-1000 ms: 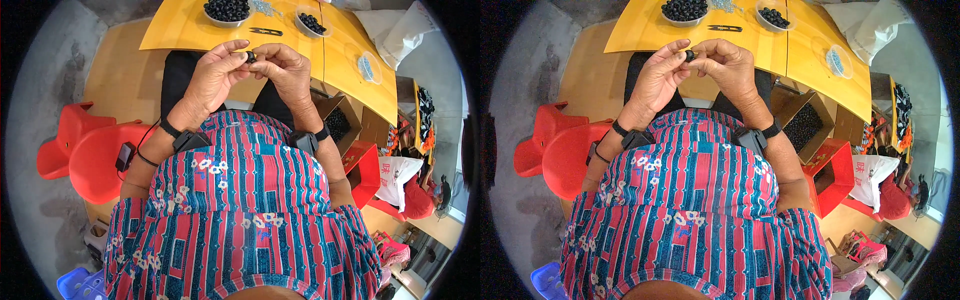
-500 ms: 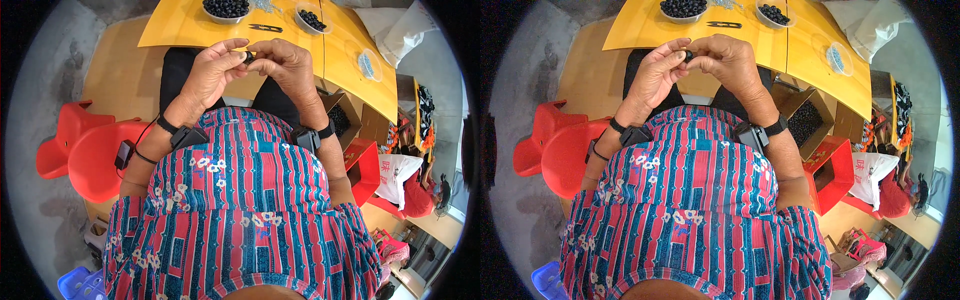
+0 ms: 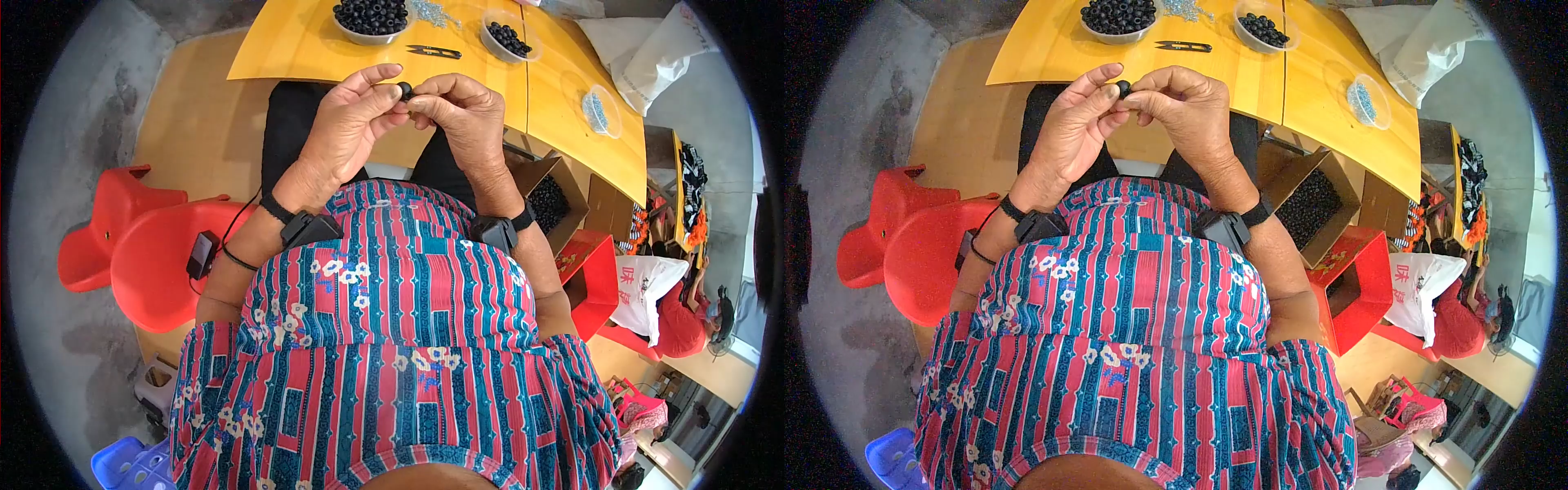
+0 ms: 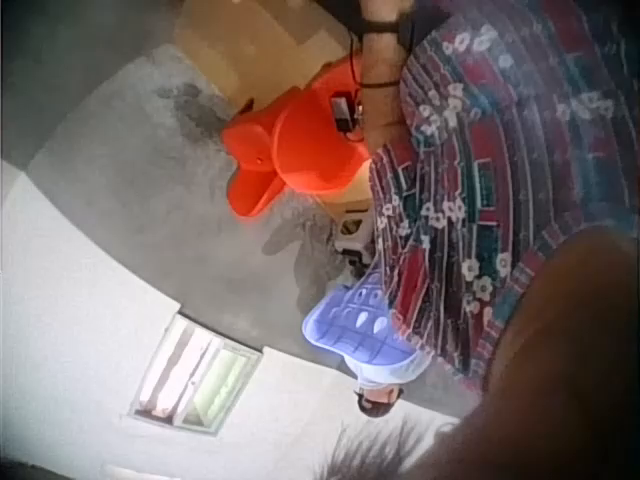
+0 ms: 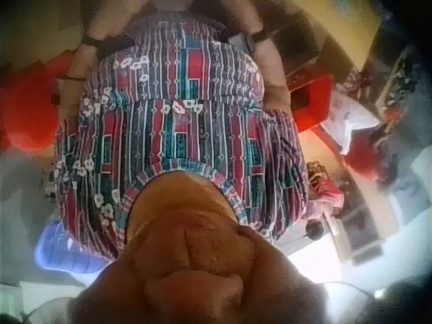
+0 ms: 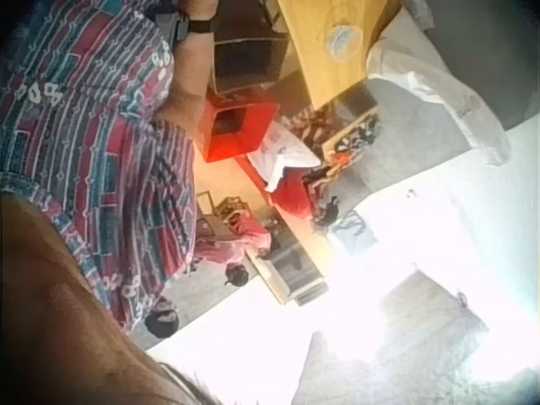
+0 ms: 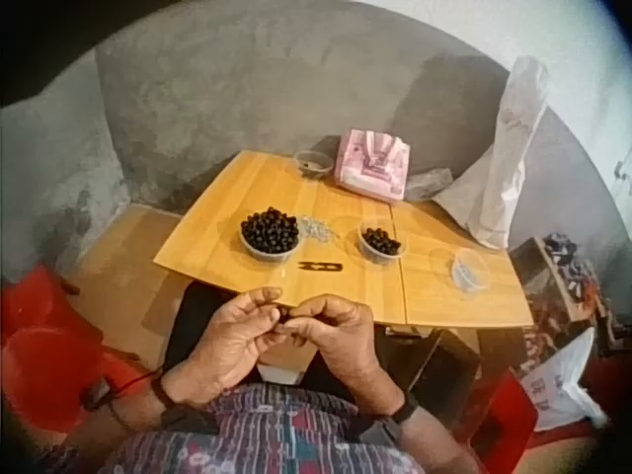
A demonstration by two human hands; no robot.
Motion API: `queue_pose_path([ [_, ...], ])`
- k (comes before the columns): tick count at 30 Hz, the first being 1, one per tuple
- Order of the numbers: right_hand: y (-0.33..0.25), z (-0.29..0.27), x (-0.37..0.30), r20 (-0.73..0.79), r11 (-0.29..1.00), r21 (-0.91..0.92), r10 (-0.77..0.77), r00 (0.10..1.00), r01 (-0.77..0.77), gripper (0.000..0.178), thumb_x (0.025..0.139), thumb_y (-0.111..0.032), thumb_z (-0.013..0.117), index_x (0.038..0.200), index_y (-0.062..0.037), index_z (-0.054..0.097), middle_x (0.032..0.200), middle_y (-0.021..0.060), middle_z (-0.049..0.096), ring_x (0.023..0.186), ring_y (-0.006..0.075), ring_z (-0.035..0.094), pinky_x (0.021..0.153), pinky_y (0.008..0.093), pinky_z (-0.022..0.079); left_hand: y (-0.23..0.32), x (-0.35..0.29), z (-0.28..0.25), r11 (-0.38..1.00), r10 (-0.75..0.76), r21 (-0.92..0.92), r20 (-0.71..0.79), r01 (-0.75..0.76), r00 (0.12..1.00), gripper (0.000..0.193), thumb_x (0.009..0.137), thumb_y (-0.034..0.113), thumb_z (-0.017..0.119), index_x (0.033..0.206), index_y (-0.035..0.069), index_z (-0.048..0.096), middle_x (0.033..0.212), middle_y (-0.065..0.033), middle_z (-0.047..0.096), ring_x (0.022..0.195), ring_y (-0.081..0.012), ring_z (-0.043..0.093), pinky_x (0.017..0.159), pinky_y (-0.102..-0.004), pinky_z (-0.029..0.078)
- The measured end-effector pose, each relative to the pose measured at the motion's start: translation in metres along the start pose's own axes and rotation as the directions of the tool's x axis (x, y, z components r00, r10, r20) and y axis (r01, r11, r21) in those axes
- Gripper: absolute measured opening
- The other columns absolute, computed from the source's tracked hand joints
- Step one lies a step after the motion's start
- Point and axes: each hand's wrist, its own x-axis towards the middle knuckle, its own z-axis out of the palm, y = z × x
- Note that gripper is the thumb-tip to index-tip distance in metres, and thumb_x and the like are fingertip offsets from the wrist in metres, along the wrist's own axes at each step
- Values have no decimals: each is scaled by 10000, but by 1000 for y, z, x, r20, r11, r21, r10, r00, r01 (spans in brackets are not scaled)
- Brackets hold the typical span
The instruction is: The person takes black plastic pieces from a dish on the table and inserts small components into them by hand.
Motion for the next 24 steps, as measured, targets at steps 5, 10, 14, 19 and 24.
queue_pose_path([
  [5,5,5,-4,-48,987,-89,-142,989,137,54,750,27,675,780,29,630,696,61,641,586,91,593,525,195,481,-2,0,3,1000,19,-2,-22,-19,1000,303,873,64,574,1164,19,505,947,-45,606,808,-90,596,739,-197,510],
  [10,13,6,-4,-105,968,-106,-236,966,225,62,737,22,690,738,18,628,677,48,640,579,76,591,512,190,481,-2,1,5,999,35,28,-24,-34,999,313,874,68,568,1168,-3,486,941,-50,591,840,-104,586,791,-237,502],
  [14,12,-1,-1,-28,984,-70,-168,985,166,80,744,31,680,800,19,625,693,50,633,575,77,571,506,186,457,0,2,0,999,0,34,0,0,1000,326,881,81,567,1190,14,487,946,-40,604,834,-84,587,761,-208,503],
  [19,11,-10,3,125,997,35,-75,989,72,201,785,-55,669,969,17,632,711,42,616,580,71,545,503,184,427,3,1,-2,997,-47,66,128,38,991,411,879,92,571,1252,-2,426,1050,-57,565,881,-74,574,754,-209,508],
  [24,1,-13,2,279,989,-145,19,960,22,264,830,-193,637,1039,-32,642,722,7,605,593,56,527,540,189,455,4,1,-2,995,-75,70,169,64,983,418,886,94,559,1262,-13,410,1099,-61,544,887,-80,575,758,-212,512],
])
